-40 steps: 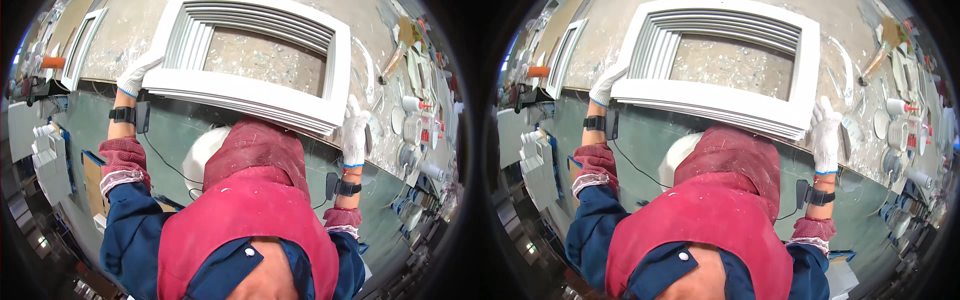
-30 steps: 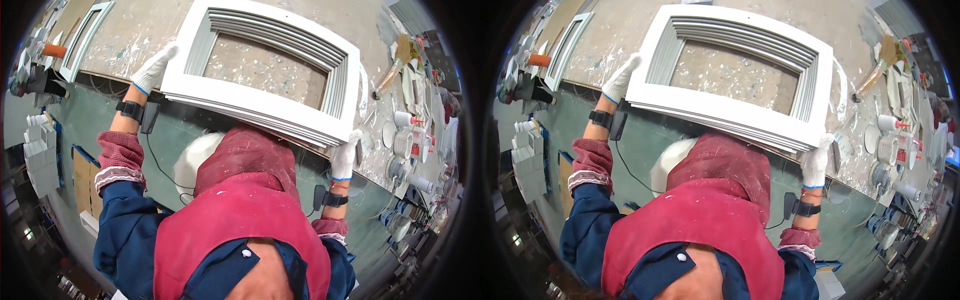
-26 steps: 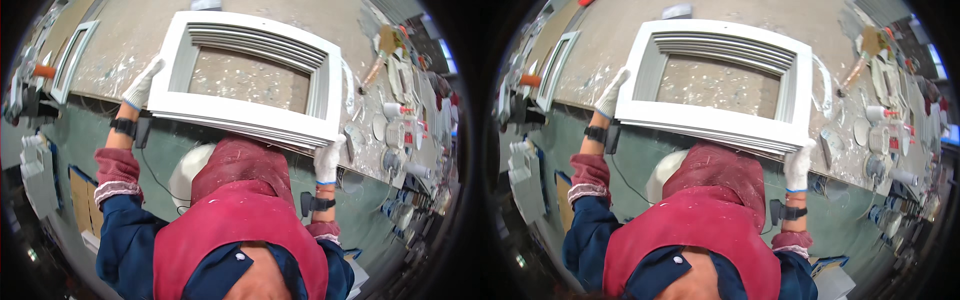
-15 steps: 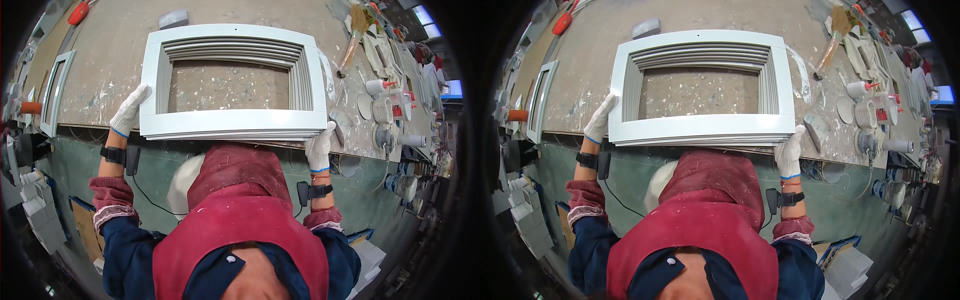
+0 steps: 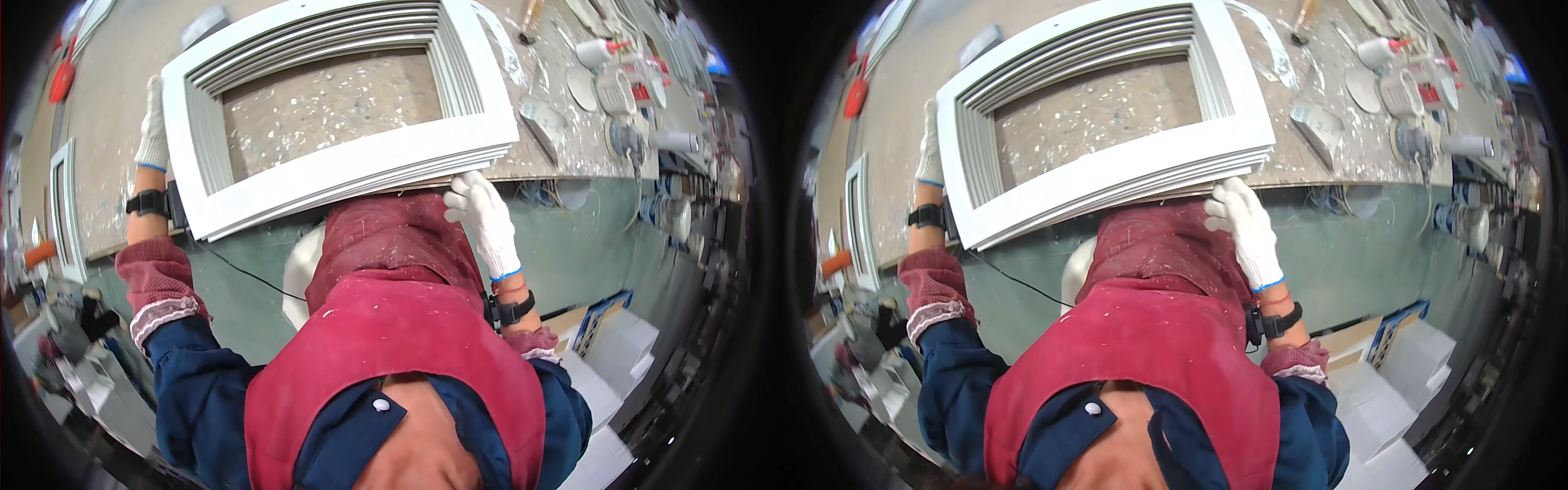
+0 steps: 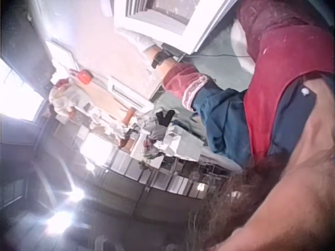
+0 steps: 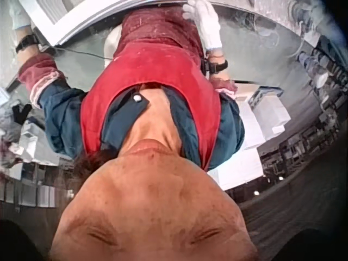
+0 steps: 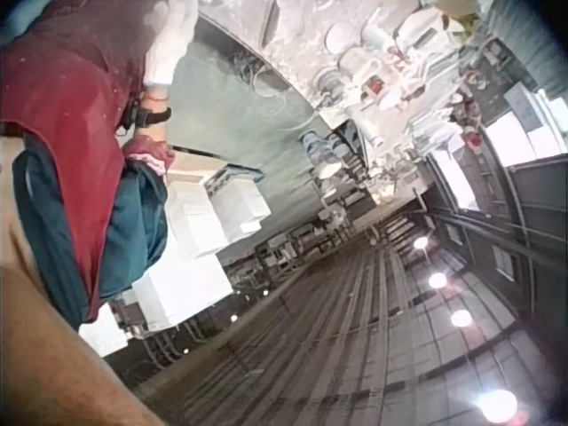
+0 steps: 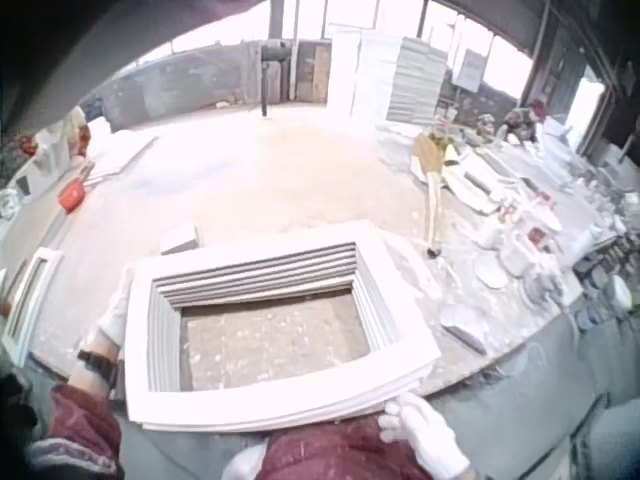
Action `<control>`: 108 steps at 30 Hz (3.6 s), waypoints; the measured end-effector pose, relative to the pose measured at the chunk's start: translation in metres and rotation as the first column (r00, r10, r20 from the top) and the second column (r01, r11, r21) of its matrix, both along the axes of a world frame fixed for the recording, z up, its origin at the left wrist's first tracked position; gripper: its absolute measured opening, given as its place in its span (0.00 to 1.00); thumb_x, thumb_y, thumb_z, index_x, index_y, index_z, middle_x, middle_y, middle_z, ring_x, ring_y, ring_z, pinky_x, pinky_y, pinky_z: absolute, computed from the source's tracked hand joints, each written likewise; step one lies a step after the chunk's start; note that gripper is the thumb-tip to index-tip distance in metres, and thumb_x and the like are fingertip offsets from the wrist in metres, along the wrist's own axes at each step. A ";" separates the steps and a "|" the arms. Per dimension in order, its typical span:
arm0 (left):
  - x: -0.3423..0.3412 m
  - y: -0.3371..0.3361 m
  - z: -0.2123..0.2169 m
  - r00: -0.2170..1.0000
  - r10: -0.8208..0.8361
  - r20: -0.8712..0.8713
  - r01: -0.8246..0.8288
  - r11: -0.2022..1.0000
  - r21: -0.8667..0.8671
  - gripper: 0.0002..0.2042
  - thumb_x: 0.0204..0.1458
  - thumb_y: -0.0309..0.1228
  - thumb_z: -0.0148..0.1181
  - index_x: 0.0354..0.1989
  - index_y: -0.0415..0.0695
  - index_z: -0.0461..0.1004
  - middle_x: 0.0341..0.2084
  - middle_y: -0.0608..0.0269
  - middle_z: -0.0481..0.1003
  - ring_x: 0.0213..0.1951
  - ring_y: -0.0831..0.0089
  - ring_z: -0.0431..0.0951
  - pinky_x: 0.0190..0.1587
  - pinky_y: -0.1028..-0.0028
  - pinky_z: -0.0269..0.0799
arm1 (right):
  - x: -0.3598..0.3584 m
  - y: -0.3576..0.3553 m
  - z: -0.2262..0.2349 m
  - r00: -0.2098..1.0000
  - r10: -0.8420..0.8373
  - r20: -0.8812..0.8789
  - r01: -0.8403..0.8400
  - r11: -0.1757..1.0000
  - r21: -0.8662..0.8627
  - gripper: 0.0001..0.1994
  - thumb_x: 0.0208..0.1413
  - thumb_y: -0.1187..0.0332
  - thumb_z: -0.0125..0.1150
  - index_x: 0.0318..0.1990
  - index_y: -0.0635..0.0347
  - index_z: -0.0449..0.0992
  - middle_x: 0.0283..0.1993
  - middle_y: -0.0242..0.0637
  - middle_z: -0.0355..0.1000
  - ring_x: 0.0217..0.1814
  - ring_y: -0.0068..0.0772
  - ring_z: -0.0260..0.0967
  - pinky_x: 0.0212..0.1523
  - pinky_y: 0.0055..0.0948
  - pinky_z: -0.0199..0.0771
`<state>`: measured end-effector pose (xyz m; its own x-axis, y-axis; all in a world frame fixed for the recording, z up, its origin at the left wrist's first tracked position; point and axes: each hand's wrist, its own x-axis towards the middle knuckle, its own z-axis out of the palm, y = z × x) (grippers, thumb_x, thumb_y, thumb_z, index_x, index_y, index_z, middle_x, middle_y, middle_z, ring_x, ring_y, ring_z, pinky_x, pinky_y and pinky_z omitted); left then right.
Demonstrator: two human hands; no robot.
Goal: The person picks up a stack of frames, places them on a workbench, and sands the edges of each frame one by one with sandpaper. After sanding, the person restacks the frames and lifts them from the table.
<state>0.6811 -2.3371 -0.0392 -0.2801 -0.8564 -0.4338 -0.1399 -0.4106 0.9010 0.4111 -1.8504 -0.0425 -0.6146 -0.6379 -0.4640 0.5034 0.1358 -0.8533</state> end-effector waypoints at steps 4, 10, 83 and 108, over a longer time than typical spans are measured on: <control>0.006 -0.028 -0.019 0.995 -0.093 0.043 0.096 0.994 -0.060 0.40 0.55 0.67 0.48 0.55 0.37 0.72 0.43 0.51 0.79 0.39 0.65 0.82 0.44 0.69 0.82 | 0.008 -0.022 0.015 0.986 0.062 0.158 -0.038 0.988 -0.151 0.17 0.67 0.61 0.51 0.55 0.63 0.68 0.49 0.36 0.69 0.53 0.34 0.70 0.52 0.39 0.73; 0.026 -0.051 -0.069 0.991 -0.113 0.075 0.112 0.994 0.014 0.35 0.59 0.61 0.49 0.55 0.37 0.72 0.43 0.51 0.79 0.40 0.65 0.81 0.44 0.67 0.81 | 0.010 -0.040 0.015 0.979 0.010 0.202 0.018 0.990 -0.138 0.14 0.65 0.65 0.52 0.51 0.66 0.71 0.51 0.41 0.73 0.53 0.37 0.72 0.54 0.41 0.73; -0.040 0.193 0.067 0.948 -0.180 0.261 0.242 0.942 -0.233 0.19 0.56 0.34 0.62 0.52 0.37 0.69 0.36 0.66 0.75 0.36 0.78 0.72 0.42 0.75 0.69 | -0.020 -0.077 0.025 0.444 0.311 -0.840 -0.414 0.903 0.116 0.41 0.57 0.51 0.56 0.71 0.68 0.51 0.72 0.62 0.49 0.72 0.59 0.54 0.68 0.38 0.59; -0.032 0.192 0.064 0.960 -0.206 0.189 0.255 0.923 -0.288 0.19 0.56 0.33 0.61 0.53 0.37 0.70 0.38 0.66 0.74 0.39 0.80 0.72 0.45 0.76 0.70 | -0.056 -0.120 0.015 0.436 0.389 -0.812 -0.502 0.853 0.139 0.40 0.63 0.41 0.42 0.71 0.65 0.52 0.76 0.54 0.44 0.79 0.50 0.38 0.76 0.36 0.41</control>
